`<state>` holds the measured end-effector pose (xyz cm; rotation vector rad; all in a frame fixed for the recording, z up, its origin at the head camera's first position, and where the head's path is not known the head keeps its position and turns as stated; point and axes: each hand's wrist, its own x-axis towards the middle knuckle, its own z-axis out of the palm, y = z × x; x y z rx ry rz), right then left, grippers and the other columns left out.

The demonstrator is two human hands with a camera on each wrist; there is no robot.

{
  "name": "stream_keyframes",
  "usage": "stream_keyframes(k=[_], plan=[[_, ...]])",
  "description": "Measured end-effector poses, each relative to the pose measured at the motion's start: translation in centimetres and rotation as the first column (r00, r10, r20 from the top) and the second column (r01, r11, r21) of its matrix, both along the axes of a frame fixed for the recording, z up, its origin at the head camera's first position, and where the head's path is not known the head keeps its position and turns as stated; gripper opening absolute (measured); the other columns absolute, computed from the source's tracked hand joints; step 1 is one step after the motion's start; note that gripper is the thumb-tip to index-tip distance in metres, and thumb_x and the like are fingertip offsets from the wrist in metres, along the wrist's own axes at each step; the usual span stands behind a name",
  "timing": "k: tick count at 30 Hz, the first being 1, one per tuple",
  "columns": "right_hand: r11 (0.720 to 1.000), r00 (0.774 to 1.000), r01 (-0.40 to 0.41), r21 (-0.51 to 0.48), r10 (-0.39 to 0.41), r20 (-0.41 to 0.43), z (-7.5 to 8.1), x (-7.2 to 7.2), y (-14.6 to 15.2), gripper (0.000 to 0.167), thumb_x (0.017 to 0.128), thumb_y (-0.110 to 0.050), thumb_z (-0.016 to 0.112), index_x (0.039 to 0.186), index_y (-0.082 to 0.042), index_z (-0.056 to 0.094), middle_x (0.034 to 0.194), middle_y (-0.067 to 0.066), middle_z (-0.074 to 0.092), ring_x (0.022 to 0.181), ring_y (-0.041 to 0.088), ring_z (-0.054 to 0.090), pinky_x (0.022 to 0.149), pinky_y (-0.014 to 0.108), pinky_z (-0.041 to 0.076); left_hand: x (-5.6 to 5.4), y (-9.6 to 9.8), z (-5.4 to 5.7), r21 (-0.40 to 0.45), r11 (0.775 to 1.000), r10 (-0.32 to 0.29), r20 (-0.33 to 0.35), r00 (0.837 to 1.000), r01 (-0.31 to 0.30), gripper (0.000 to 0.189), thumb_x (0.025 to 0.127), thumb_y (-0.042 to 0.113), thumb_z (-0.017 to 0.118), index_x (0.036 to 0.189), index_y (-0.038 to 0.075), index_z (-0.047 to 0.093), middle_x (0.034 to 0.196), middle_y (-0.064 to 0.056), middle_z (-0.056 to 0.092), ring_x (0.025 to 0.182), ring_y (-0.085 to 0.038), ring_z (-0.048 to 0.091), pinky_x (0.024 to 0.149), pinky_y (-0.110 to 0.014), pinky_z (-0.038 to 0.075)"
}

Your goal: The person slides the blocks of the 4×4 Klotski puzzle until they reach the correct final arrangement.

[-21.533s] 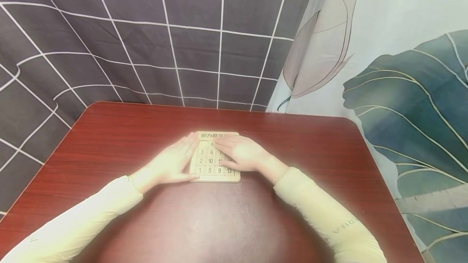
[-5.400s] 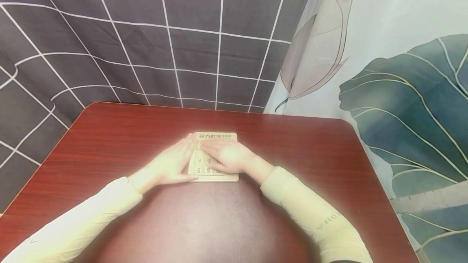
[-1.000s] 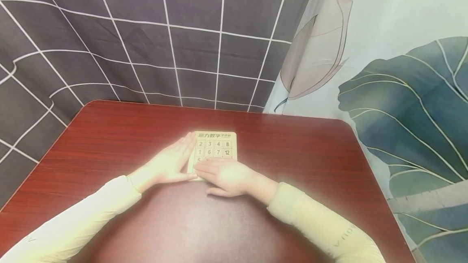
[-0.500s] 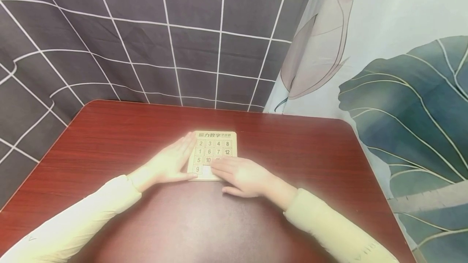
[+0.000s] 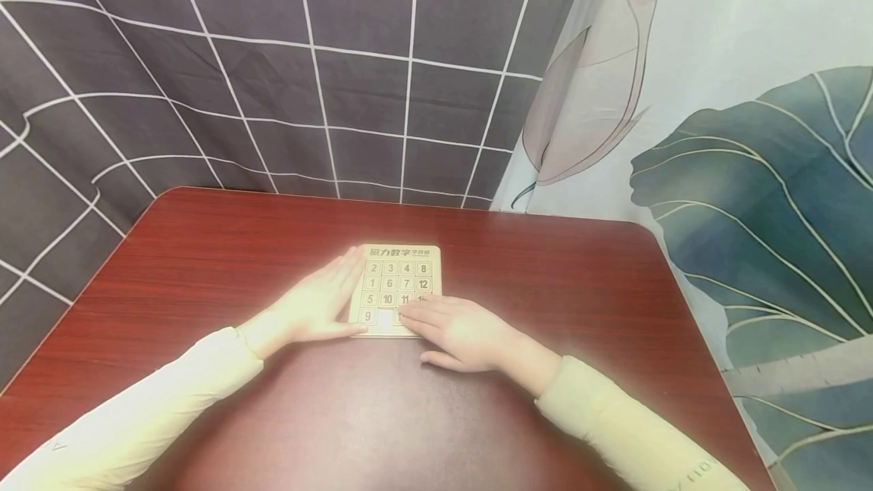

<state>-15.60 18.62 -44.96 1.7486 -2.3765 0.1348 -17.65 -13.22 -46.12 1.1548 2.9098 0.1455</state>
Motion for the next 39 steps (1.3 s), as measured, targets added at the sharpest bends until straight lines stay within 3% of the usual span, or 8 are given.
stream_keyframes(k=[16, 39], plan=[[0.998, 1.000, -0.004, 0.058, 0.003, 0.025, 0.3, 0.1, -1.8, 0.064, 0.103, -0.040, 0.065, 0.155, -0.005, 0.054, 0.160, 0.009, 0.056, 0.149, 0.025, 0.053, 0.126, 0.041, 0.044, 0.1, 0.1, 0.2, -0.007, 1.000, -0.004, 0.002, 1.000, 0.004, 0.110, 0.096, 0.066, 0.062, 0.160, -0.016, 0.027, 0.171, -0.034, 0.021, 0.163, -0.044, 0.022, 0.134, -0.049, 0.027], [0.999, 0.999, 0.033, -0.036, -0.034, -0.018, 0.1, 1.0, 3.4, 0.060, 0.097, -0.035, 0.073, 0.145, -0.002, 0.063, 0.152, 0.011, 0.064, 0.142, 0.023, 0.061, 0.118, 0.049, 0.050, -0.1, 0.0, -0.1, -0.027, 1.000, 0.003, 0.008, 1.000, -0.003, 0.112, 0.095, 0.068, 0.060, 0.162, -0.015, 0.025, 0.172, -0.033, 0.020, 0.163, -0.043, 0.021, 0.135, -0.048, 0.025]])
